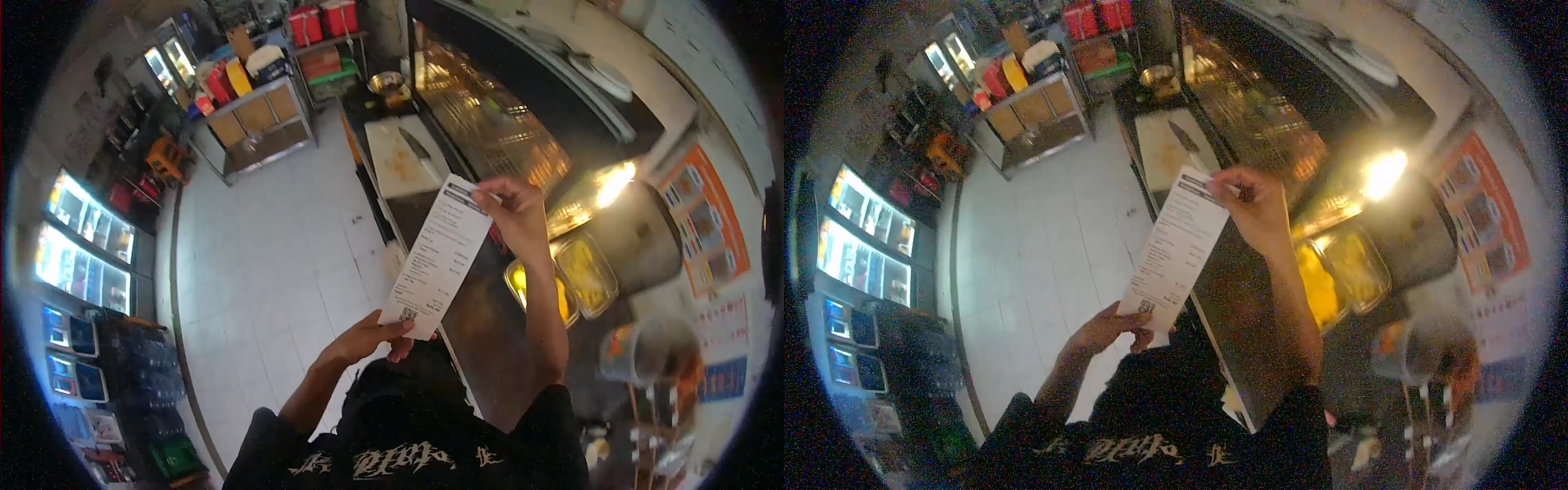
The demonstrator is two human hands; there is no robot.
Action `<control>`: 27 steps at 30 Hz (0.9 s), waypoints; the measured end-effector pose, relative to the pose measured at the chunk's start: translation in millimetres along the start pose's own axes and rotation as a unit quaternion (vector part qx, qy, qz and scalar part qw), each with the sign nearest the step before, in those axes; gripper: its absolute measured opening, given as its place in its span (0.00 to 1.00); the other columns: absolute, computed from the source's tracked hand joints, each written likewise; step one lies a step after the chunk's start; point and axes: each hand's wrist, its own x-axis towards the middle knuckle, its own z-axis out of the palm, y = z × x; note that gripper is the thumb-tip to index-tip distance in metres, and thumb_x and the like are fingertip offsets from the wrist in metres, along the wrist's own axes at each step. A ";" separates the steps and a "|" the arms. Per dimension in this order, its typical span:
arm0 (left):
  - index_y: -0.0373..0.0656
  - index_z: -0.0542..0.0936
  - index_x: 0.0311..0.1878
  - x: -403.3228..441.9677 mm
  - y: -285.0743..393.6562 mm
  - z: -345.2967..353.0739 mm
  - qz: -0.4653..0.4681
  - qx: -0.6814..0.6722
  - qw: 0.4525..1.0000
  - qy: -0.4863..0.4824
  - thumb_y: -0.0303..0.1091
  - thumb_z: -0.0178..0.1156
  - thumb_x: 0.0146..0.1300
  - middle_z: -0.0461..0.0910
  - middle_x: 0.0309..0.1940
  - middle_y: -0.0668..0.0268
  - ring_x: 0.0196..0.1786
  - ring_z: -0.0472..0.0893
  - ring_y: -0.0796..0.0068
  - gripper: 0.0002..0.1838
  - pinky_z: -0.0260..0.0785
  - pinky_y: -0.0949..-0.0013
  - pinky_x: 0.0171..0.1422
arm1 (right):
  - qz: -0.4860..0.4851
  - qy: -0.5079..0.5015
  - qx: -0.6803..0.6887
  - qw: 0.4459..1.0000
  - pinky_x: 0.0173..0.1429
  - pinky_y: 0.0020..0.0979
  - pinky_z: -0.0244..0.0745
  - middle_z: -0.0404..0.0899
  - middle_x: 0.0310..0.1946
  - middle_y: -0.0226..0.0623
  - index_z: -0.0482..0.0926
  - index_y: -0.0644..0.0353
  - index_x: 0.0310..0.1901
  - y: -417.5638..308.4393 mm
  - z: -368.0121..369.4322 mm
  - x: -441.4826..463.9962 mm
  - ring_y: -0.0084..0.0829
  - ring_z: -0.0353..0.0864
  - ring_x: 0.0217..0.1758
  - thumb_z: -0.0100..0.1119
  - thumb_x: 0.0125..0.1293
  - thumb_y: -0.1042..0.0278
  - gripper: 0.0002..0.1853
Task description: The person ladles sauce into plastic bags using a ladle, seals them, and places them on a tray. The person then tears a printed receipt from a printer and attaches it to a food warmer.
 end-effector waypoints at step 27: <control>0.37 0.77 0.43 414.1 306.3 -390.8 -0.056 0.018 0.968 -0.245 0.41 0.54 0.72 0.76 0.25 0.66 0.27 0.75 0.77 0.14 0.69 0.71 0.34 | -0.064 0.345 -0.664 0.660 0.45 0.37 0.61 0.78 0.31 0.29 0.83 0.53 0.33 55.0 51.4 478.0 0.33 0.74 0.39 0.67 0.56 0.68 0.04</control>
